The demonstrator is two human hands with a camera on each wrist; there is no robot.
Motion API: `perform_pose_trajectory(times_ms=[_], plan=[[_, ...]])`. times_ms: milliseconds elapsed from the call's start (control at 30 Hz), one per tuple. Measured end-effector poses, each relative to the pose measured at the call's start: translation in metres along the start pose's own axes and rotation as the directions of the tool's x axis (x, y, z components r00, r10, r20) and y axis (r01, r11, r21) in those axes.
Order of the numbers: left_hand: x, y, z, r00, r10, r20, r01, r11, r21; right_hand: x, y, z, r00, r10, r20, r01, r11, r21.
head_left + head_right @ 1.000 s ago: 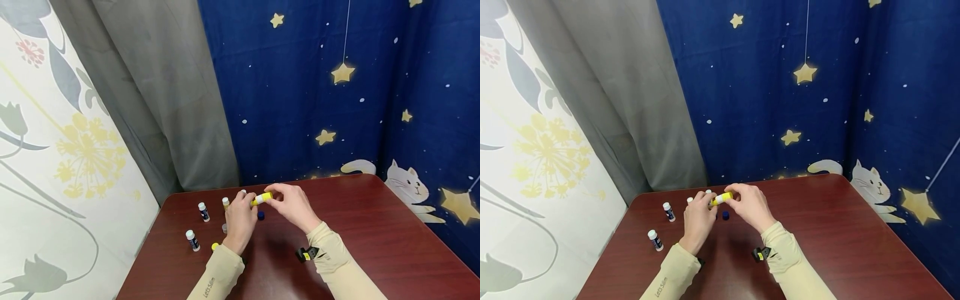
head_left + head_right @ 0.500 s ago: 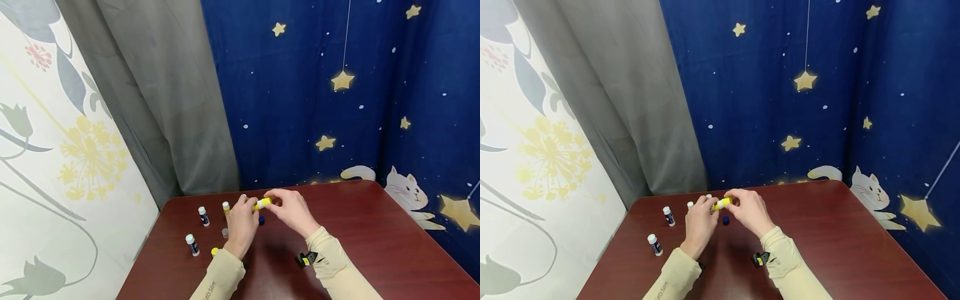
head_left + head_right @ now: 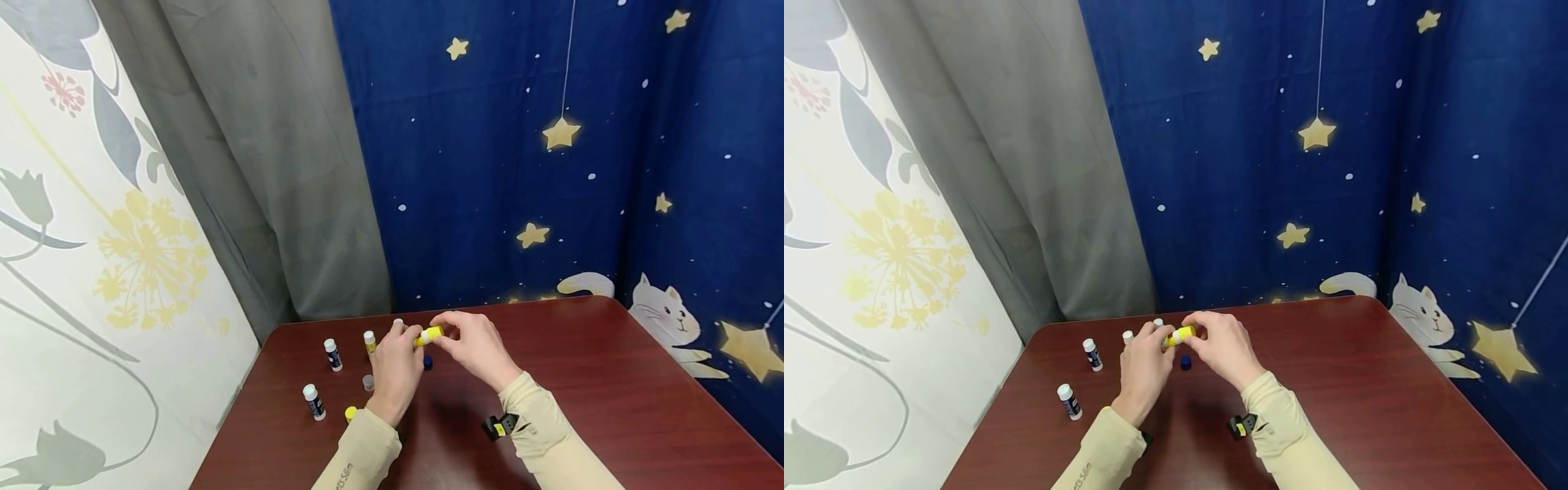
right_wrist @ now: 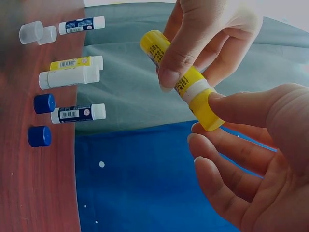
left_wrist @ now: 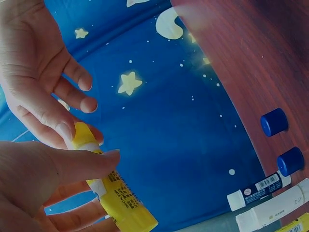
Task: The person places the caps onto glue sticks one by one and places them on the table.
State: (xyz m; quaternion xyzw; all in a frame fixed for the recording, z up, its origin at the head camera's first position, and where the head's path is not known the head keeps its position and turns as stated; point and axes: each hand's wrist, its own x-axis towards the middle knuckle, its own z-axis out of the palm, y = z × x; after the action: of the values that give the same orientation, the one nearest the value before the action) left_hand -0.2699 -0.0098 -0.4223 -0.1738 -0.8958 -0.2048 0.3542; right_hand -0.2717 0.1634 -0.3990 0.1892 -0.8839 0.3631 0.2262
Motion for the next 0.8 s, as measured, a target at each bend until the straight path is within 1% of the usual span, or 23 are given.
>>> perform_pose_trajectory(times_ms=[433,667,800], plan=[[-0.0020,0.0017,0.0005,1.000,0.010,-0.007,-0.010,1.000,0.007,-0.0012,0.0016,0.0015,1.000,-0.009,0.008,0.009,1.000,-0.011],[-0.0014,0.0038,0.0017,0.999,-0.017,0.031,0.016,1.000,0.015,-0.0030,0.0019,-0.0006,1.000,-0.010,0.010,0.011,1.000,-0.013],[-0.0018,0.0055,0.0022,0.999,-0.022,0.037,0.021,0.999,0.026,-0.0043,0.0029,-0.0004,1.000,-0.015,0.004,0.015,1.000,-0.017]])
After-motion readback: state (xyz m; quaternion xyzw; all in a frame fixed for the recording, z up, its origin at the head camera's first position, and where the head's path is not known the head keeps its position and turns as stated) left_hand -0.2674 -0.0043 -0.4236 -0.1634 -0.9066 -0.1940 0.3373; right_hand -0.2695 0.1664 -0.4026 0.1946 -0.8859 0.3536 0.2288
